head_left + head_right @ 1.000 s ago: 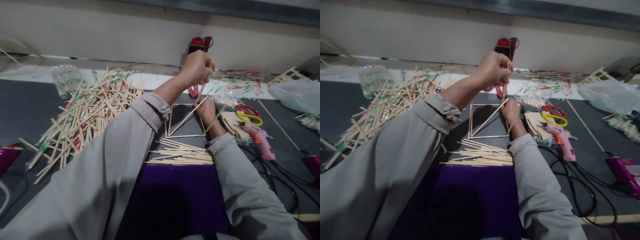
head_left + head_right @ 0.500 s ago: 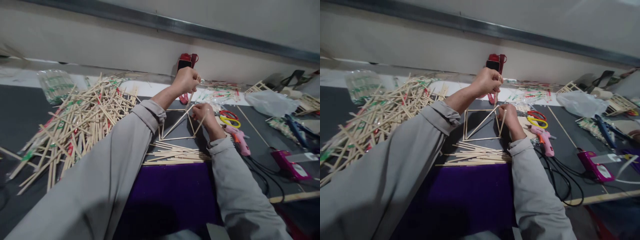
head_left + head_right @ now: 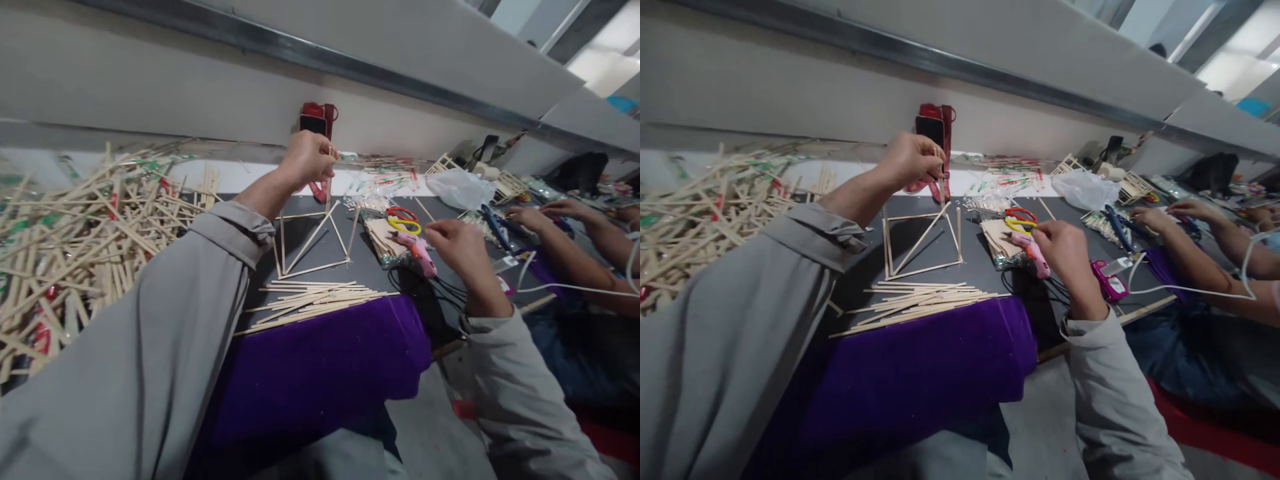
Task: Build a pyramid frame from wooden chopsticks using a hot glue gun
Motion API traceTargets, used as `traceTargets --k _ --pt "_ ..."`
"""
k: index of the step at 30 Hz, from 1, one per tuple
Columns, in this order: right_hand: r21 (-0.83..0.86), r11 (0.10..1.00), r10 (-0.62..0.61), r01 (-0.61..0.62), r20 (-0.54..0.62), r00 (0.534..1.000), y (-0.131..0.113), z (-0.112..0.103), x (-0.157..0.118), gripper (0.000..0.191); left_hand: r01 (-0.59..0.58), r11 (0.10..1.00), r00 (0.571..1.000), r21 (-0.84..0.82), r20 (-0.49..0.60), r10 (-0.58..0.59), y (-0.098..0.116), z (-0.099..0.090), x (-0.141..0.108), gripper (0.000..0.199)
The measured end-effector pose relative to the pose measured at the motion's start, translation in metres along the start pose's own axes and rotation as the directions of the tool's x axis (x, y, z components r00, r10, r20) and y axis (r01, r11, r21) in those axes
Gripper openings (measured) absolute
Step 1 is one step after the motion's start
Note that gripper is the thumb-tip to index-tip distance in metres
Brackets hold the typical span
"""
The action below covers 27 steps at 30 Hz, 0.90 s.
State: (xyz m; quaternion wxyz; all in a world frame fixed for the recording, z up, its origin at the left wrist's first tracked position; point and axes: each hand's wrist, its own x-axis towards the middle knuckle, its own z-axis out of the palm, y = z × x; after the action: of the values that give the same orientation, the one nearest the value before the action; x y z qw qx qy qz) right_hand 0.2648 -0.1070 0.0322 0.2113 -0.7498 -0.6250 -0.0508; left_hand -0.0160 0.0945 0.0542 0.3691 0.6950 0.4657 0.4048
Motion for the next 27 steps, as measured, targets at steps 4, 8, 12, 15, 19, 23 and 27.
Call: traceTargets --k 4,8,12,15,19,23,27 --pt "-0.180 0.972 0.189 -0.153 0.203 0.961 0.041 0.033 -0.016 0.048 0.011 1.000 1.000 -0.009 -0.013 -0.011 0.006 0.002 -0.004 0.014" --pt "-0.060 0.952 0.301 -0.299 0.344 0.890 0.057 0.051 -0.015 0.040 0.034 0.999 0.999 -0.008 -0.012 -0.034 0.011 0.003 -0.008 0.014" --pt "0.316 0.819 0.349 -0.479 0.389 0.853 0.061 0.056 -0.016 0.035 0.014 1.000 1.000 0.013 -0.017 -0.013 0.009 0.002 -0.007 0.013" --pt "0.467 0.702 0.388 -0.538 0.383 0.838 0.054 0.052 -0.019 0.031 0.001 1.000 1.000 0.016 -0.013 -0.001 0.009 0.001 -0.008 0.009" --pt "0.628 0.595 0.386 -0.501 0.324 0.864 0.041 0.046 -0.022 0.028 0.024 1.000 1.000 0.000 -0.003 -0.024 0.011 0.000 -0.012 0.007" --pt "0.712 0.564 0.408 -0.418 0.200 0.891 0.030 0.039 -0.026 0.032 0.022 1.000 1.000 0.002 -0.011 -0.022 0.013 0.000 -0.014 0.007" --pt "0.871 0.428 0.440 -0.241 0.032 0.897 0.007 0.021 -0.028 0.040 0.035 0.999 0.999 0.021 -0.014 -0.035 0.014 0.000 -0.015 0.013"
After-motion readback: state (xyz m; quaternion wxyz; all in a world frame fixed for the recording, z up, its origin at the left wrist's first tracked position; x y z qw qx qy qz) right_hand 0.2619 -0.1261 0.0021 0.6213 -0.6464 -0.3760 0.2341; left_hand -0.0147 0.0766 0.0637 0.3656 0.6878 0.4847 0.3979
